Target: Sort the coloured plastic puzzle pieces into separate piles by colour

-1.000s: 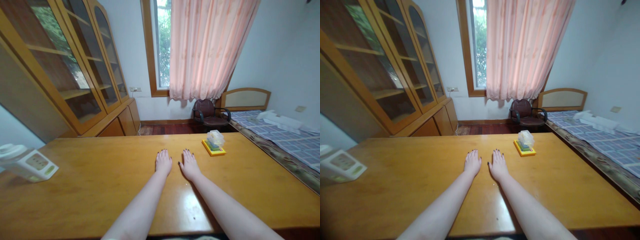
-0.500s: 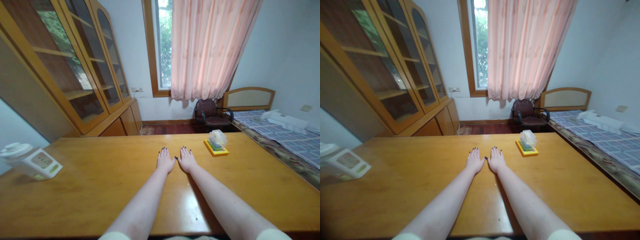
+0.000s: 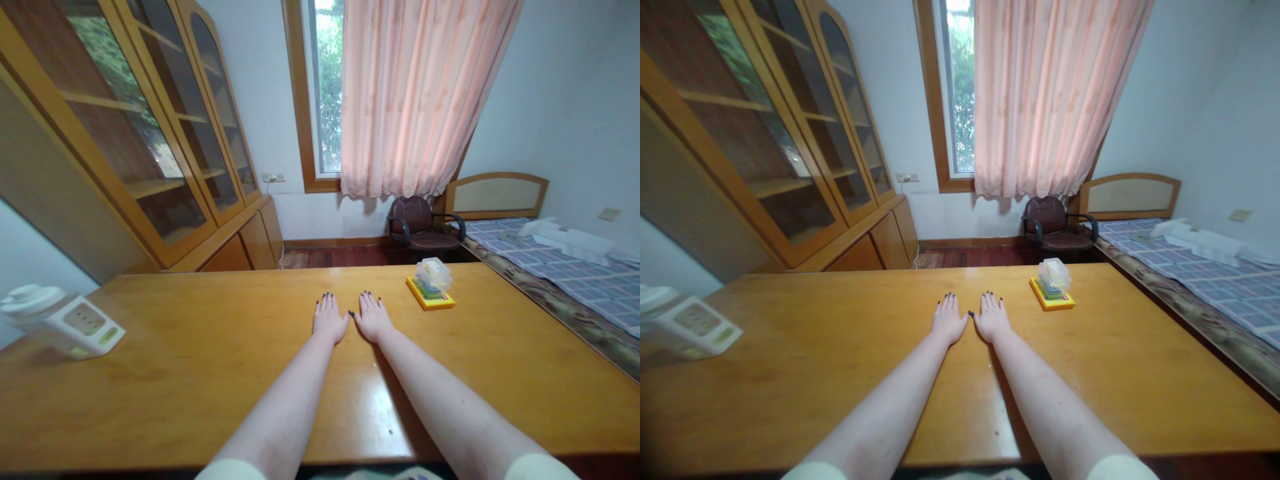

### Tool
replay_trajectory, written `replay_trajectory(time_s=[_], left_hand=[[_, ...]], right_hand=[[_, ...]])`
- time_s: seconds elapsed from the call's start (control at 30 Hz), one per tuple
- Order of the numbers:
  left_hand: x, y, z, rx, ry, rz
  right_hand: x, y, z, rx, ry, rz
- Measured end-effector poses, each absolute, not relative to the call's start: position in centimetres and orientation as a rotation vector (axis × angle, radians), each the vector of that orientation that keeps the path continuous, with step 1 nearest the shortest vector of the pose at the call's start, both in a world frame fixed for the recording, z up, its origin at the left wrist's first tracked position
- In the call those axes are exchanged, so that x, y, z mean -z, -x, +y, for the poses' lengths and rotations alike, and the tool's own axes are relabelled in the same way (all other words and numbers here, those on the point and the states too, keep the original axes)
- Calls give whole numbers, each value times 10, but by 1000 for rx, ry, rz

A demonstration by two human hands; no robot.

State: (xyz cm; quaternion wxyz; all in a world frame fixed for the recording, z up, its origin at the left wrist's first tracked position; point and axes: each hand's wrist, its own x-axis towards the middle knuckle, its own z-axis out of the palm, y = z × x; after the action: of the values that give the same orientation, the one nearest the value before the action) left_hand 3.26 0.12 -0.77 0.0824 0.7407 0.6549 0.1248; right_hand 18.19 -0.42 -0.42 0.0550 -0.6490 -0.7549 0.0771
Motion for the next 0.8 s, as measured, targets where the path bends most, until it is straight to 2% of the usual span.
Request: replay_trajectory(time_s=[0.53,0.67,0.8], left_hand=[[8,-32,0,-293,-2254,1996],[9,-30,1,-428,-2211,1945],[15,-21,6,-782,-2026,1801]], right_hand=[[8,-181,-6,-225,1908,-2235],[9,-187,-12,-201,1686,-2085],[0,-214,-18,65,1364,-1715]])
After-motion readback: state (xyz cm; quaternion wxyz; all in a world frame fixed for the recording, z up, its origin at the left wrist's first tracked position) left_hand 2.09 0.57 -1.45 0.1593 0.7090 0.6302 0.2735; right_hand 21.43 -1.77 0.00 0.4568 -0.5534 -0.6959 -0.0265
